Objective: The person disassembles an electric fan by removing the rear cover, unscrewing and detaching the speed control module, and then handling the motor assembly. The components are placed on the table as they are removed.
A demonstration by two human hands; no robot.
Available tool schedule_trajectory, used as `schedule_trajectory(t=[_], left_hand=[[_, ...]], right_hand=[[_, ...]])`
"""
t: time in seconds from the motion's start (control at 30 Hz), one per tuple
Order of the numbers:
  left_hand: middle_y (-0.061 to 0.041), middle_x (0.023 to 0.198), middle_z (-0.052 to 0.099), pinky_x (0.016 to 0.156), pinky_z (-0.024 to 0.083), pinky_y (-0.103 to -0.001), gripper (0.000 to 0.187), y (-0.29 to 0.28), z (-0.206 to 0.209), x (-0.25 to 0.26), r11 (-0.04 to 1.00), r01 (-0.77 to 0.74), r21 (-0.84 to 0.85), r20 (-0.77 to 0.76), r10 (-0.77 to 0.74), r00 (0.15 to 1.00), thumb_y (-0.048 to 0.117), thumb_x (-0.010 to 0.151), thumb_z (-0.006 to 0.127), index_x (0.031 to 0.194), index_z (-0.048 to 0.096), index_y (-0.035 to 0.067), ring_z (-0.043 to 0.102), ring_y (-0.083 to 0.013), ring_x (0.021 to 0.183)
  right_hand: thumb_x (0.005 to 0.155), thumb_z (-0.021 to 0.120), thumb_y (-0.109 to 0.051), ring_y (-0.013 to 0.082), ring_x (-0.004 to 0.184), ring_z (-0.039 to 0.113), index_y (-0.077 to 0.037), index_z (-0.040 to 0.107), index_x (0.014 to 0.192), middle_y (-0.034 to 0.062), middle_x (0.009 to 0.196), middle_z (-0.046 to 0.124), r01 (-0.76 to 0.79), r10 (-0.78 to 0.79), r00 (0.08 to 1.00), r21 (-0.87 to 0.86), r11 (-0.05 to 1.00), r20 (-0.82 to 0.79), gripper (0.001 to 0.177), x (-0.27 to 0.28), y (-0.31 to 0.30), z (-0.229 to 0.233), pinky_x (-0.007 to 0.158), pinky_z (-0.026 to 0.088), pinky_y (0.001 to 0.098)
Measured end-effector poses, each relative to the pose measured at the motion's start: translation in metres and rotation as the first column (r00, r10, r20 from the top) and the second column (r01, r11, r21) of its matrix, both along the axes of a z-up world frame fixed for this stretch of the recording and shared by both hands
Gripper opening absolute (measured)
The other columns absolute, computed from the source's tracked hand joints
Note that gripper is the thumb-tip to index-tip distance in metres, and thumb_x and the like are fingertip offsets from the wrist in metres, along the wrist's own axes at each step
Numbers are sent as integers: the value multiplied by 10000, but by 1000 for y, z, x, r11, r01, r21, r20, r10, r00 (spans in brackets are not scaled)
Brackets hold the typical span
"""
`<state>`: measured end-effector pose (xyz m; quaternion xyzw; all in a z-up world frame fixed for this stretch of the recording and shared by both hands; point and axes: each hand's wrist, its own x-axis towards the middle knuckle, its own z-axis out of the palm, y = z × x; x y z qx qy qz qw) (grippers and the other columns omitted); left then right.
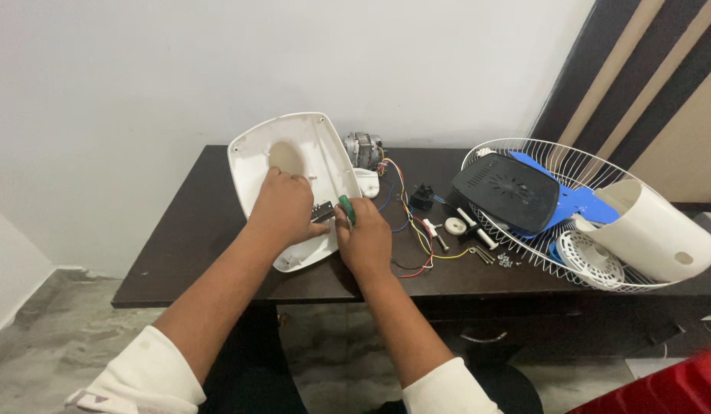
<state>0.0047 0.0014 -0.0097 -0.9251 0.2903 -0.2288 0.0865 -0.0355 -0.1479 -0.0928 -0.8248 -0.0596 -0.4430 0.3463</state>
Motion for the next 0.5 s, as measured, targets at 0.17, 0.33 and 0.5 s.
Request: schedule_trajectory(t=[0.17, 0.33, 0.5], left_hand=[[-128, 826, 692, 892, 443, -391, 717, -1, 2, -1, 1000, 1, 14, 13, -1, 1000, 655, 626, 866, 864, 725, -7, 665, -282, 832], [-126, 829, 690, 887, 446, -388, 702, 0, 4, -3, 1000, 4, 5, 6, -4, 1000, 644, 625, 866, 867, 723, 1, 666, -278, 829], [-113, 823, 687, 911, 438, -373, 700, 1, 2, -3, 1000, -9, 7, -10, 9, 1000, 653, 643, 858, 847, 729, -4, 653, -273, 837]], right_hand=[[949, 672, -202, 410, 878, 678, -33, 602, 1101, 176, 1043, 680, -1, 0, 1000, -36, 999, -30, 238, 9, 0, -6, 746, 521, 504], [908, 654, -160, 420, 893, 682, -15, 630, 1103, 202, 1019, 696, 12, -9, 999, 67, 998, -34, 244, 7, 0, -2, 757, 527, 495], [922, 619, -135, 370, 899, 718, -30, 661, 1036, 169, 959, 736, -37, 40, 999, 165, 986, -16, 161, 1, 0, 5, 788, 547, 448]])
